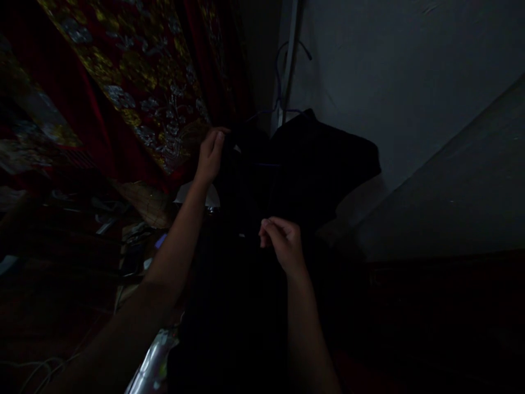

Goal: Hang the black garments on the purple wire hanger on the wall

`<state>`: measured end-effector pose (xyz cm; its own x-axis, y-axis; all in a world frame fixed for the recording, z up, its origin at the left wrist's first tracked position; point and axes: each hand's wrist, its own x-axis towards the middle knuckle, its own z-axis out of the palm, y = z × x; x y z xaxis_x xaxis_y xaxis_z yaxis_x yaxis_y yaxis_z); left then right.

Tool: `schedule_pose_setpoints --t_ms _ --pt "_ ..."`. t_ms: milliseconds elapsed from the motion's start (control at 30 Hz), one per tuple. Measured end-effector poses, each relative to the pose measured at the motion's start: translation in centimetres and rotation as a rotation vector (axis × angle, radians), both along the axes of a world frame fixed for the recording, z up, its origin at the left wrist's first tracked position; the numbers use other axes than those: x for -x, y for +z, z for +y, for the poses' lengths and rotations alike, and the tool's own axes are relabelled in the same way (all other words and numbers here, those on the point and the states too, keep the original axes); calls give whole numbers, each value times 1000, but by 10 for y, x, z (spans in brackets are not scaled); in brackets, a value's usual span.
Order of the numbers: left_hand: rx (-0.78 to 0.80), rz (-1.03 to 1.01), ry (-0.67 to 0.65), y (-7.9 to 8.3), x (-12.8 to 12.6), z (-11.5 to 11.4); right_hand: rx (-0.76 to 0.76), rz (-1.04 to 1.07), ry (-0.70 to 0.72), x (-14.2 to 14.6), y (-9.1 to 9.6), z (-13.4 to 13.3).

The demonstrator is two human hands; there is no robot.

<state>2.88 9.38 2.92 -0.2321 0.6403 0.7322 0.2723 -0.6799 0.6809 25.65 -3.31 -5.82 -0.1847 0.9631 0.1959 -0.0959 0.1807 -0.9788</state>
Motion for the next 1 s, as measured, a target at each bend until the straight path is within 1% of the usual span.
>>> schedule_pose_setpoints --t_ms 67,100,167,233,300,400,467,500,567,633,700,733,767,833,900,967,1000 --pt "36 -35 -41 -8 4 8 -2 7 -6 3 3 -1" --pt "52 -101 -33 -13 5 10 -1 12 -14 5 4 -2" --pt "88 -337 -5 -26 4 6 -1 21 -24 8 6 -3" --pt "138 -634 -14 -40 -1 -3 0 17 -21 9 5 -4" --pt "223 -859 -75 -55 -10 -17 4 8 -21 10 4 -5" --pt "456 -1072 -195 -84 -27 -41 7 -9 -42 8 2 -5" --pt "606 -1187 -234 -103 -38 -57 11 -33 -42 5 -1 -5" --pt "653 -1207 -233 -110 -44 -63 22 -53 -30 3 -3 -4" --pt "692 -1183 -228 -119 -56 -74 56 -110 -15 -1 -9 0" --pt "695 -1117 -243 -116 -70 -81 63 -176 -79 -4 -17 6" --pt "659 -1011 -281 -103 -86 -85 10 -193 -193 -5 -24 12" --pt "630 -932 -302 -94 -95 -87 -30 -176 -224 -5 -26 14" --pt "590 -830 -318 -85 -104 -90 -70 -146 -224 -3 -27 16" --pt "478 -552 -339 -68 -117 -96 -121 -71 -146 1 -23 17" --pt "342 -259 -333 -53 -122 -102 -129 -6 -49 3 -12 16" --pt "229 -33 -336 -42 -116 -104 -84 13 64 0 3 16" --pt "203 46 -362 -39 -109 -103 -42 -20 144 -4 12 17"
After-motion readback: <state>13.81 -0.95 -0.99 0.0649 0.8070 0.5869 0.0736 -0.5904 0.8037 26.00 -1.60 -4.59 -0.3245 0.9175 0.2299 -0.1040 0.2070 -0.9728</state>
